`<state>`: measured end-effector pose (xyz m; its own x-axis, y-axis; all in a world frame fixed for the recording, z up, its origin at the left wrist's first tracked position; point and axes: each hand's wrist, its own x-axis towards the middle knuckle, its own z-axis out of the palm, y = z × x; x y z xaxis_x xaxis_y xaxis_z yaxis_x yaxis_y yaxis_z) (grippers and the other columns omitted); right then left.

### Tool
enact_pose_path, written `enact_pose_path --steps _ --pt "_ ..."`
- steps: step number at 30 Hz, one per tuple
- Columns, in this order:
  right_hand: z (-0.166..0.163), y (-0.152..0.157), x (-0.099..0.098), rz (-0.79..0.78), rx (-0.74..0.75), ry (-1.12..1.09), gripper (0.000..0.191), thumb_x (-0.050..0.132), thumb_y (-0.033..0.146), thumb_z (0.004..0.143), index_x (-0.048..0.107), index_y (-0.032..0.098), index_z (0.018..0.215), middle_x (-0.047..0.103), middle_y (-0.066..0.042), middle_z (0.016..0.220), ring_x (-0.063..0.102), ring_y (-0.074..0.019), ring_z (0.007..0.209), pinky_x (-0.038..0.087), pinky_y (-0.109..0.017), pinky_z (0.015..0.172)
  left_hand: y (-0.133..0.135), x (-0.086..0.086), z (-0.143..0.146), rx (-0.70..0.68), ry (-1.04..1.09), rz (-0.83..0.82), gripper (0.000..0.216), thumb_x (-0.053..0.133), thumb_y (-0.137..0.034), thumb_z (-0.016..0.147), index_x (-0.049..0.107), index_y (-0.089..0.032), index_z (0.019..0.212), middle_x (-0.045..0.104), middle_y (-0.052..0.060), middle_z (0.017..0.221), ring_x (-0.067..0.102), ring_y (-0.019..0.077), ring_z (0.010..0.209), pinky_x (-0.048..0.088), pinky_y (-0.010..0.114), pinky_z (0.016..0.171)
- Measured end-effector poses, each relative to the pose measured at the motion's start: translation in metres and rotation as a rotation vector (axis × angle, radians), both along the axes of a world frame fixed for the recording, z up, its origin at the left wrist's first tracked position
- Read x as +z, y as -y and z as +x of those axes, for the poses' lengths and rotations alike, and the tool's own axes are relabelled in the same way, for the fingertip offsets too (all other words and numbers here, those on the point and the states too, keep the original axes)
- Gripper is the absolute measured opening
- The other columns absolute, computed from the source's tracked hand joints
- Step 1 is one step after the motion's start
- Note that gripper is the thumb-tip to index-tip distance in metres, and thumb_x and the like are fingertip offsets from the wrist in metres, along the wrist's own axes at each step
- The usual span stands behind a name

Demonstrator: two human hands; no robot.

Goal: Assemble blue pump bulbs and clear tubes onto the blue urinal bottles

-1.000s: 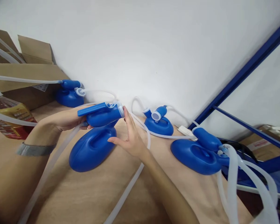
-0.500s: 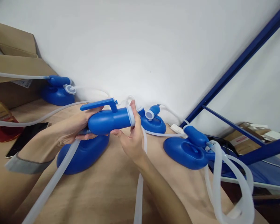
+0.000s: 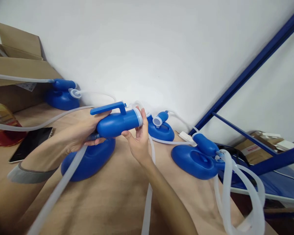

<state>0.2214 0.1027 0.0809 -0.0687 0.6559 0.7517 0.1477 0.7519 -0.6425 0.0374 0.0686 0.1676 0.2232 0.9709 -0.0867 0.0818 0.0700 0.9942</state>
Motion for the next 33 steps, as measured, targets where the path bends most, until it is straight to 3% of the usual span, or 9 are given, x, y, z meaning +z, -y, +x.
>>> enact_pose_path --steps 3,6,8,11,16,21,26,29,33 --pt "-0.002 -0.007 -0.006 -0.155 0.086 0.073 0.095 0.067 0.057 0.097 0.009 0.035 0.169 0.032 -0.010 0.174 0.036 -0.0268 0.160 0.035 -0.053 0.129 -0.004 0.006 -0.027 0.064 -0.263 0.285 0.059 0.072 -0.066 0.083 0.070 -0.021 0.121 0.071 0.004 0.079 0.064 0.0189 0.062 0.048 0.027 0.050" --pt "-0.009 -0.006 -0.017 -0.357 0.139 0.329 0.090 0.071 0.053 0.095 0.024 0.033 0.168 0.029 -0.009 0.176 0.027 -0.0283 0.163 0.025 -0.056 0.133 -0.010 0.012 -0.060 0.187 -0.537 0.533 0.075 0.083 -0.065 0.070 0.070 -0.023 0.131 0.076 0.006 0.104 0.070 0.0284 0.091 0.055 0.033 0.072" --pt "-0.014 -0.005 -0.028 -0.437 0.200 0.502 0.094 0.075 0.056 0.091 0.027 0.033 0.168 0.020 -0.007 0.179 0.014 -0.0300 0.166 0.017 -0.057 0.134 -0.018 0.011 -0.079 0.208 -0.643 0.588 0.074 0.084 -0.065 0.068 0.073 -0.022 0.128 0.076 0.006 0.111 0.069 0.0322 0.102 0.055 0.034 0.081" --pt "-0.020 -0.007 -0.045 -0.484 0.279 0.604 0.099 0.078 0.059 0.088 0.027 0.034 0.168 0.016 -0.008 0.180 0.010 -0.0314 0.167 0.016 -0.058 0.134 -0.034 0.000 -0.095 0.073 -0.669 0.579 0.076 0.084 -0.064 0.069 0.070 -0.022 0.130 0.074 0.008 0.121 0.067 0.0330 0.111 0.054 0.035 0.088" --pt "-0.024 -0.011 -0.058 -0.473 0.301 0.530 0.089 0.079 0.054 0.087 0.038 0.035 0.163 0.043 -0.009 0.169 0.034 -0.0327 0.160 0.027 -0.057 0.132 -0.056 -0.023 -0.090 -0.229 -0.747 0.661 0.077 0.084 -0.062 0.070 0.066 -0.024 0.134 0.074 0.009 0.124 0.068 0.0316 0.112 0.050 0.034 0.092" --pt "-0.023 -0.008 -0.066 -0.491 0.179 0.527 0.091 0.088 0.058 0.076 0.050 0.031 0.154 0.061 -0.011 0.153 0.055 -0.0371 0.144 0.043 -0.062 0.123 -0.054 -0.026 -0.075 -0.252 -0.839 0.774 0.066 0.085 -0.054 0.071 0.067 -0.028 0.129 0.074 0.007 0.118 0.067 0.0322 0.109 0.047 0.034 0.091" --pt "-0.028 -0.025 -0.090 -0.439 0.267 0.353 0.074 0.090 0.053 0.075 0.064 0.031 0.141 0.075 -0.007 0.133 0.075 -0.0338 0.118 0.065 -0.054 0.099 -0.052 -0.040 -0.058 -0.391 -0.940 0.772 0.061 0.079 -0.022 0.073 0.060 -0.027 0.132 0.068 0.008 0.133 0.063 0.0321 0.122 0.044 0.040 0.105" --pt "-0.033 -0.038 -0.093 -0.408 0.317 0.332 0.073 0.094 0.047 0.070 0.067 0.033 0.137 0.075 -0.006 0.134 0.073 -0.0336 0.120 0.065 -0.055 0.100 -0.056 -0.049 -0.051 -0.435 -0.961 0.715 0.069 0.076 -0.015 0.072 0.055 -0.022 0.137 0.063 0.012 0.142 0.059 0.0326 0.131 0.041 0.042 0.112" --pt "-0.043 -0.048 -0.082 -0.520 0.390 0.378 0.094 0.101 0.041 0.057 0.065 0.037 0.143 0.069 -0.005 0.143 0.065 -0.0353 0.134 0.054 -0.058 0.115 -0.060 -0.051 -0.053 -0.429 -0.959 0.731 0.069 0.077 -0.015 0.070 0.054 -0.020 0.135 0.063 0.013 0.140 0.058 0.0329 0.131 0.043 0.042 0.111"
